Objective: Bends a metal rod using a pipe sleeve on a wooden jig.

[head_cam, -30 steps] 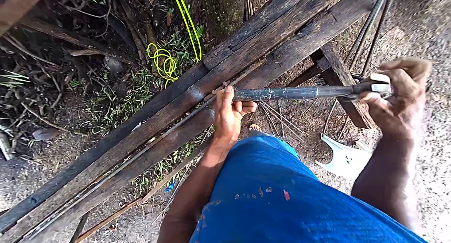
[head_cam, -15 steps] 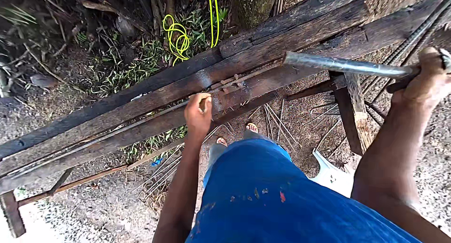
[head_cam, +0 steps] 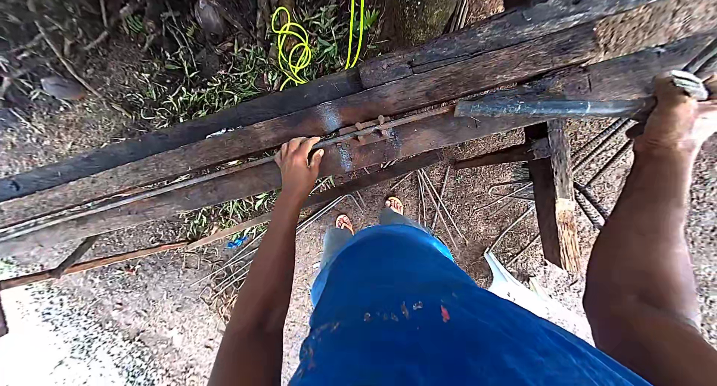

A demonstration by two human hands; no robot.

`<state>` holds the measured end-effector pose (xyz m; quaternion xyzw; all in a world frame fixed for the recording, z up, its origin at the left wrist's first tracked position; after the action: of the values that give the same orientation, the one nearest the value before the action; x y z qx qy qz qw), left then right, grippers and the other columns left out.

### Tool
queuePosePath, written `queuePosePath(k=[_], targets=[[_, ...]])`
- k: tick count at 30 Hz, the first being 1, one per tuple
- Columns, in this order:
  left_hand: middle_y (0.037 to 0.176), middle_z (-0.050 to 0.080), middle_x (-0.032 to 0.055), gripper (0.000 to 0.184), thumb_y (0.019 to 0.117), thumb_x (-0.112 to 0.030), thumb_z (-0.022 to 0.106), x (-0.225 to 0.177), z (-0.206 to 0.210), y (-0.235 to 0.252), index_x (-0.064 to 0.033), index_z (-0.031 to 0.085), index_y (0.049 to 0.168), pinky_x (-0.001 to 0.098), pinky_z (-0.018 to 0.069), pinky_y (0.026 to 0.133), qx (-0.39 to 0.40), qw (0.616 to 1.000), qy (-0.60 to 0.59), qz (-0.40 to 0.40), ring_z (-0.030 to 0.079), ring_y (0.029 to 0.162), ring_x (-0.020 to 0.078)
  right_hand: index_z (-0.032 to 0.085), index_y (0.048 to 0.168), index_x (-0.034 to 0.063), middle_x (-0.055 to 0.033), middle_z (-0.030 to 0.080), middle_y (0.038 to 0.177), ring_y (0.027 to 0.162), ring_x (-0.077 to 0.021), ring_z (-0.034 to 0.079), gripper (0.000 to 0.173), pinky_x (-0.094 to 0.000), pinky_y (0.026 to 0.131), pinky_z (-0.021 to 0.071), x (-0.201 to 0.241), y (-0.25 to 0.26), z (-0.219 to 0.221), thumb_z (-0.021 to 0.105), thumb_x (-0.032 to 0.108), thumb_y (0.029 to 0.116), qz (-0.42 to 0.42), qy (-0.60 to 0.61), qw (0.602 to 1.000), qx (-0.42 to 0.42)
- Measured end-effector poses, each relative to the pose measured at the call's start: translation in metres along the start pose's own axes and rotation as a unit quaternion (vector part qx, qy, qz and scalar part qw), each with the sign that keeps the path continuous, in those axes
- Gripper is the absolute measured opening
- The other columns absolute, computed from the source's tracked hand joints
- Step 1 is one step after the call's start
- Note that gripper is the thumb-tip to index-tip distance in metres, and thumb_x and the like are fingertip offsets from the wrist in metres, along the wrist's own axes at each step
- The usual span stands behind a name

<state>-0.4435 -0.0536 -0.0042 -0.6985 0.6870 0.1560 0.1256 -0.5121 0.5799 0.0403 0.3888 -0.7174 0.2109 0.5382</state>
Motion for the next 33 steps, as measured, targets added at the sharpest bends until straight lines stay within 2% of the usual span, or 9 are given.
queuePosePath(k=[4, 9, 14, 16, 21, 25, 29, 33], targets=[[0.126, 0.067, 0.0136, 0.027, 0.1042, -0.027, 0.059, -0.001, 0.010, 0.007, -0.0183, 0.073, 0.125, 0.0624, 0.0379, 0.106, -0.015, 0.999, -0.034, 0.009, 0.059, 0.123, 0.0349, 0.058, 0.097, 0.0169, 0.0091, 0.061, 0.089, 0.078, -0.0034, 0.062, 0.020, -0.0295, 0.073, 0.0572, 0.003, 0.008, 0.015, 0.075, 0.024, 0.0886, -0.030, -0.005, 0.999, 0.030], [0.121, 0.068, 0.0108, 0.024, 0.1035, -0.024, 0.060, 0.006, 0.015, 0.008, -0.0163, 0.076, 0.119, 0.0580, 0.0340, 0.110, -0.042, 0.994, -0.105, 0.011, 0.059, 0.121, 0.0289, 0.057, 0.095, 0.0204, 0.0116, 0.060, 0.081, 0.063, -0.0027, 0.059, 0.018, -0.0270, 0.060, 0.0556, 0.003, 0.017, 0.041, 0.073, 0.024, 0.0884, -0.007, 0.008, 0.997, 0.080], [0.119, 0.069, 0.0105, 0.024, 0.1032, -0.026, 0.060, 0.009, 0.017, 0.010, -0.0178, 0.077, 0.118, 0.0577, 0.0360, 0.108, -0.051, 0.992, -0.117, 0.022, 0.060, 0.118, 0.0275, 0.057, 0.092, 0.0211, 0.0127, 0.058, 0.076, 0.061, -0.0014, 0.057, 0.017, -0.0254, 0.059, 0.0538, 0.001, 0.013, 0.076, 0.074, 0.023, 0.0879, 0.005, 0.012, 0.991, 0.136], [0.118, 0.069, 0.0110, 0.023, 0.1029, -0.025, 0.061, 0.009, 0.018, 0.009, -0.0171, 0.077, 0.117, 0.0578, 0.0358, 0.109, -0.059, 0.991, -0.119, 0.020, 0.061, 0.117, 0.0276, 0.059, 0.092, 0.0207, 0.0123, 0.058, 0.078, 0.064, -0.0013, 0.058, 0.016, -0.0260, 0.061, 0.0538, -0.001, 0.011, 0.085, 0.074, 0.023, 0.0878, 0.004, 0.015, 0.988, 0.152], [0.116, 0.069, 0.0105, 0.022, 0.1023, -0.024, 0.062, 0.008, 0.019, 0.005, -0.0175, 0.078, 0.117, 0.0564, 0.0353, 0.110, -0.077, 0.990, -0.116, 0.021, 0.061, 0.116, 0.0270, 0.058, 0.091, 0.0214, 0.0127, 0.061, 0.080, 0.069, -0.0017, 0.061, 0.018, -0.0271, 0.066, 0.0562, -0.008, 0.005, 0.085, 0.075, 0.021, 0.0894, -0.021, 0.042, 0.987, 0.151], [0.117, 0.069, 0.0098, 0.023, 0.1029, -0.025, 0.061, 0.010, 0.020, 0.005, -0.0184, 0.078, 0.118, 0.0560, 0.0350, 0.110, -0.070, 0.990, -0.119, 0.025, 0.061, 0.117, 0.0259, 0.057, 0.090, 0.0210, 0.0122, 0.060, 0.079, 0.068, -0.0017, 0.060, 0.017, -0.0265, 0.065, 0.0549, -0.010, 0.006, 0.086, 0.074, 0.021, 0.0894, -0.013, 0.030, 0.989, 0.145], [0.117, 0.069, 0.0079, 0.024, 0.1035, -0.026, 0.060, 0.011, 0.020, 0.006, -0.0188, 0.077, 0.119, 0.0549, 0.0348, 0.109, -0.066, 0.990, -0.119, 0.030, 0.060, 0.117, 0.0240, 0.059, 0.090, 0.0203, 0.0119, 0.059, 0.077, 0.065, -0.0008, 0.059, 0.015, -0.0257, 0.062, 0.0543, 0.005, 0.006, 0.090, 0.073, 0.021, 0.0872, 0.017, 0.003, 0.988, 0.152], [0.118, 0.068, 0.0091, 0.024, 0.1033, -0.026, 0.061, 0.009, 0.018, 0.007, -0.0188, 0.077, 0.119, 0.0556, 0.0352, 0.109, -0.057, 0.991, -0.113, 0.032, 0.060, 0.118, 0.0251, 0.055, 0.087, 0.0215, 0.0128, 0.058, 0.071, 0.057, -0.0017, 0.058, 0.021, -0.0254, 0.055, 0.0538, 0.009, 0.021, 0.073, 0.076, 0.023, 0.0864, -0.004, 0.002, 0.990, 0.144]])
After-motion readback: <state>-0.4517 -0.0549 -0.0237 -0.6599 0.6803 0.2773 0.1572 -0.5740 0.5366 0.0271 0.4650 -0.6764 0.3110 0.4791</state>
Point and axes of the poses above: each hand's wrist, its own y-axis towards the middle knuckle, its own z-axis out of the palm, x = y × z, the point moved 2 cm from there along y, towards the middle knuckle
